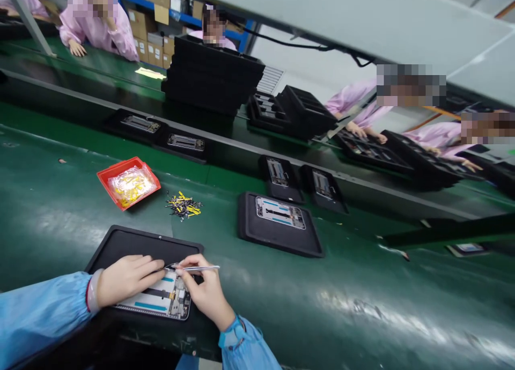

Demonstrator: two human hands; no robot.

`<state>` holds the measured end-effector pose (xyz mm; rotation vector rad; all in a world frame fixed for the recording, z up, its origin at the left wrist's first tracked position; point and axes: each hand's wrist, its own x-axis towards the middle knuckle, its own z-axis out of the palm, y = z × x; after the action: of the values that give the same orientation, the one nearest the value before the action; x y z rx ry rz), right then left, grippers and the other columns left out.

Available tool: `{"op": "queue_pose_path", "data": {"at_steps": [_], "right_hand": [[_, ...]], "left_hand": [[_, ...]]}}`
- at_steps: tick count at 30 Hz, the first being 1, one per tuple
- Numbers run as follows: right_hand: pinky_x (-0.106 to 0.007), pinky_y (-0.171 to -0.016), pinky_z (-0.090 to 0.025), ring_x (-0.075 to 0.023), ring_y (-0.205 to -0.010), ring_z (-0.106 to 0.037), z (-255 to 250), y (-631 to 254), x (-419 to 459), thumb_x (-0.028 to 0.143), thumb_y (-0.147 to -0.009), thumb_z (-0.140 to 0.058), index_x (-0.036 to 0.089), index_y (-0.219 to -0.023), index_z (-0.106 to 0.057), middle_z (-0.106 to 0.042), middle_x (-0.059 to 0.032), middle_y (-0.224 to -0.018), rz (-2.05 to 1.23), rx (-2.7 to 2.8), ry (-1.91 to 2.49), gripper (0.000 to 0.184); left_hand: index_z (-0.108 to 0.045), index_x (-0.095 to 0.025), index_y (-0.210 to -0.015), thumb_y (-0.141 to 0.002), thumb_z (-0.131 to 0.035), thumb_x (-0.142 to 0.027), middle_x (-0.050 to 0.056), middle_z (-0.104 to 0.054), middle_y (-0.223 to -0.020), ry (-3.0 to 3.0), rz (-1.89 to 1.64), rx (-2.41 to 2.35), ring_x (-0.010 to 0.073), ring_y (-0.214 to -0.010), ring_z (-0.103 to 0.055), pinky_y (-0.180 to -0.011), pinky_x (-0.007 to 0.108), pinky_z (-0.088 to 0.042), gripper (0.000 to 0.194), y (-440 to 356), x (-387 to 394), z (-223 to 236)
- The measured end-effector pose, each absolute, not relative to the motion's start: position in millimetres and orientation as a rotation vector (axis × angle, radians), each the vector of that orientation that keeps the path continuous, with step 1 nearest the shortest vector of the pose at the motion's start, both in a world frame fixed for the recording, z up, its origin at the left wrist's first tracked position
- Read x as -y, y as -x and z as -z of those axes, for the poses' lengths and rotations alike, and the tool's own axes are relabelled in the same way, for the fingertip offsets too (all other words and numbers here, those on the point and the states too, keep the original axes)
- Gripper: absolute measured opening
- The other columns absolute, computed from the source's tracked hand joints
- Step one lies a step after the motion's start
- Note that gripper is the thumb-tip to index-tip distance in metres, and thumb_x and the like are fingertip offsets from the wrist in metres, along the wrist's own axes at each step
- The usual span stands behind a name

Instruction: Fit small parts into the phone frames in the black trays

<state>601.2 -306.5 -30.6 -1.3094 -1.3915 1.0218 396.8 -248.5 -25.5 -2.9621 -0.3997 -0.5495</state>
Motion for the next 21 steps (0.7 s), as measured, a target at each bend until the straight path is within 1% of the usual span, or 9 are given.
{"op": "queue_pose_path", "data": {"at_steps": [5,8,12,15,17,19,21], "right_hand": [[-0.026,-0.062,-0.055,-0.0178,-0.067,-0.068,30.6,-600.8,306.7,0.03,-0.087,-0.06,0.02,-0.077,-0.061,-0.07,-0.0033,-0.072,-0.856,1.539,1.293,0.014],[-0.027,-0.061,-0.053,-0.0175,-0.066,-0.066,29.4,-600.9,306.5,0.027,-0.089,-0.057,0.021,-0.078,-0.063,-0.069,-0.0032,-0.072,-0.778,1.639,1.244,0.014],[-0.027,-0.063,-0.054,-0.0181,-0.071,-0.066,27.7,-600.2,307.9,0.029,-0.093,-0.052,0.022,-0.088,-0.065,-0.069,-0.0039,-0.077,-0.782,1.719,1.224,0.016],[-0.028,-0.068,-0.056,-0.019,-0.076,-0.068,27.2,-598.2,309.7,0.03,-0.095,-0.047,0.023,-0.103,-0.063,-0.071,-0.0049,-0.085,-0.752,1.761,1.231,0.019],[-0.028,-0.068,-0.056,-0.0194,-0.076,-0.069,27.2,-596.4,310.8,0.029,-0.096,-0.045,0.023,-0.113,-0.059,-0.072,-0.0053,-0.086,-0.69,1.807,1.246,0.023],[-0.029,-0.065,-0.056,-0.0198,-0.073,-0.07,27.4,-594.3,311.9,0.028,-0.097,-0.043,0.023,-0.116,-0.057,-0.073,-0.0057,-0.084,-0.591,1.875,1.253,0.024],[-0.029,-0.063,-0.056,-0.0201,-0.07,-0.069,27.8,-592.4,312.9,0.026,-0.097,-0.04,0.023,-0.114,-0.057,-0.072,-0.0065,-0.084,-0.473,1.938,1.233,0.024]], "left_hand": [[-0.058,-0.015,-0.094,-0.093,-0.041,-0.006,0.004,-0.066,-0.089,2.936,0.663,0.418,0.0152,-0.067,-0.057,-0.058,0.026,-0.045,0.019,-399.2,248.8,25.2],[-0.057,-0.014,-0.093,-0.093,-0.043,-0.007,0.004,-0.065,-0.089,2.948,0.641,0.419,0.0144,-0.065,-0.056,-0.056,0.026,-0.044,0.016,-399.6,248.3,25.2],[-0.057,-0.015,-0.093,-0.095,-0.044,-0.011,0.004,-0.063,-0.089,2.981,0.6,0.45,0.0136,-0.067,-0.056,-0.056,0.024,-0.045,0.014,-399.7,247.7,27.0],[-0.057,-0.016,-0.091,-0.096,-0.038,-0.01,0.004,-0.062,-0.088,2.984,0.631,0.482,0.0141,-0.067,-0.055,-0.057,0.025,-0.045,0.021,-401.2,249.1,29.7],[-0.058,-0.016,-0.088,-0.096,-0.035,-0.009,0.004,-0.062,-0.086,2.973,0.67,0.506,0.0145,-0.066,-0.054,-0.058,0.026,-0.043,0.025,-402.7,250.8,31.7],[-0.057,-0.016,-0.085,-0.096,-0.036,-0.009,0.004,-0.063,-0.085,2.966,0.697,0.532,0.0146,-0.066,-0.053,-0.059,0.026,-0.042,0.025,-403.9,252.6,33.0],[-0.057,-0.016,-0.086,-0.095,-0.039,-0.009,0.004,-0.063,-0.086,2.975,0.705,0.551,0.0148,-0.067,-0.053,-0.061,0.027,-0.041,0.021,-404.5,253.5,33.3]]}}
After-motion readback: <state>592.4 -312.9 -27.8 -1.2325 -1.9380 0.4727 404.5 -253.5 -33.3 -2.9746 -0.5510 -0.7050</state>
